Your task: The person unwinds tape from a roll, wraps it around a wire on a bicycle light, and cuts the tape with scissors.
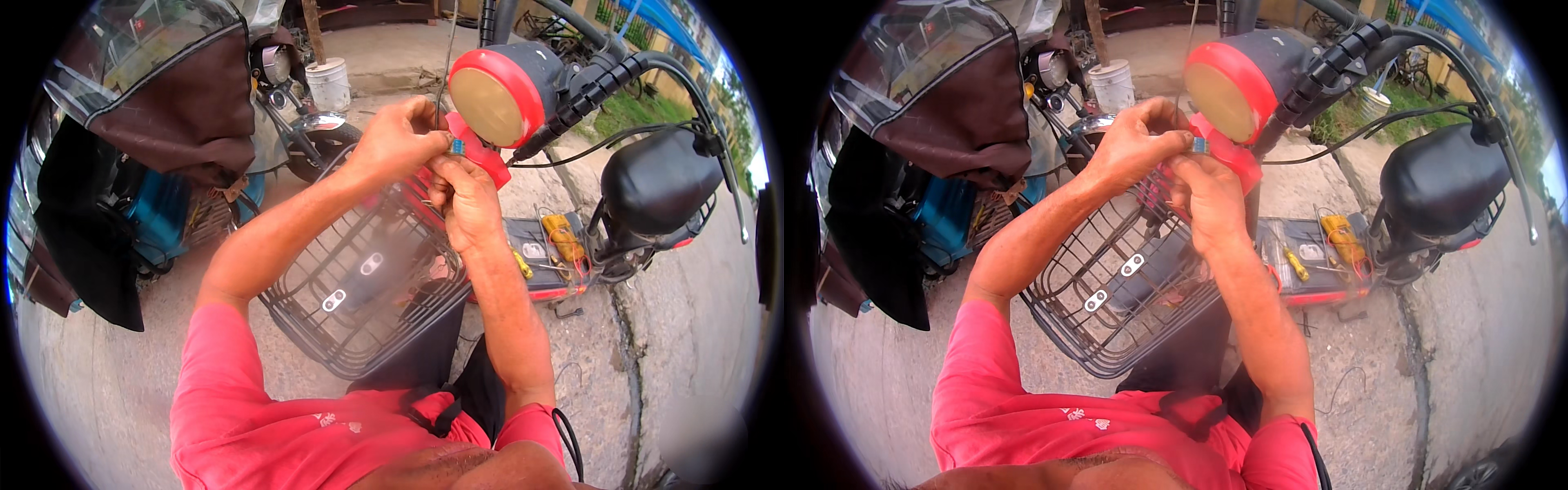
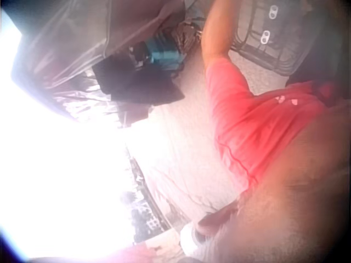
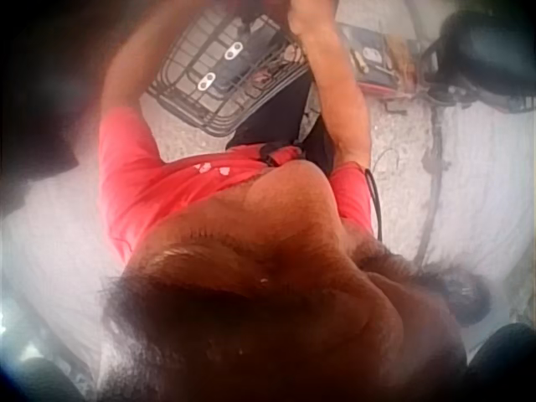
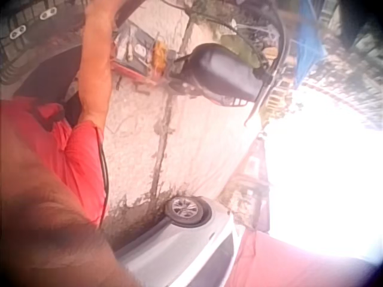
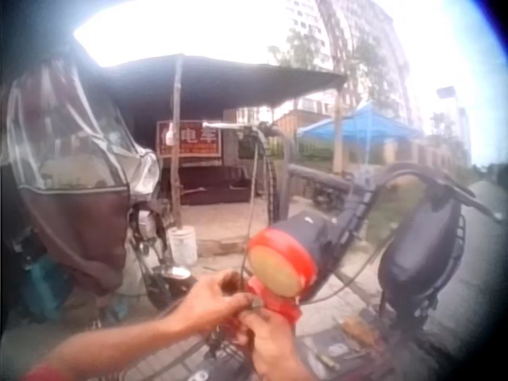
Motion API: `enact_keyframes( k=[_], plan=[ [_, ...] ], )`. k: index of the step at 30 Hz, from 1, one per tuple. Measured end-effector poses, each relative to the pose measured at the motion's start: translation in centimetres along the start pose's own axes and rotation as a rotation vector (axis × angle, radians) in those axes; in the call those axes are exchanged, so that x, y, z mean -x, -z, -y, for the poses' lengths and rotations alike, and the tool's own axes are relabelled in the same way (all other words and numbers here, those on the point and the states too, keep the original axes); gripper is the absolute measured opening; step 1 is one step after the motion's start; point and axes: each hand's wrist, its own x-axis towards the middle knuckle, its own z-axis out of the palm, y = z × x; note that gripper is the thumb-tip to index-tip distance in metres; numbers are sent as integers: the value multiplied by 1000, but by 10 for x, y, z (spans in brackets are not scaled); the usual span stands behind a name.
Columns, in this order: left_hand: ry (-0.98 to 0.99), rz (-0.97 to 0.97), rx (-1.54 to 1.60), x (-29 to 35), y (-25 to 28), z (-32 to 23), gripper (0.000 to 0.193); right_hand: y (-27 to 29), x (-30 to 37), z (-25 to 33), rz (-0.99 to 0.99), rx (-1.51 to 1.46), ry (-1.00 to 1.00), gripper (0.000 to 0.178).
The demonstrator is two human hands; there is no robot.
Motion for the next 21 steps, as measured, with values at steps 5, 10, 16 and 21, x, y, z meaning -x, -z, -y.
enact_keyframes(
  k=[5, 10, 16, 21],
  plan=[
    [69, 155, 211, -2, 9, 6, 27, 7, 0, 4, 70, -62, -29, 10],
    [-22, 299, 228, -3, 20, 27, 33, 10, 1, 12, 141, -101, -73, 16],
    [-55, 409, 227, -4, 18, 17, 39, 21, 0, 12, 189, -130, -110, 19],
    [-14, 386, 213, -7, 16, 27, 28, 20, 0, 12, 198, -171, -127, 20]
  ],
)
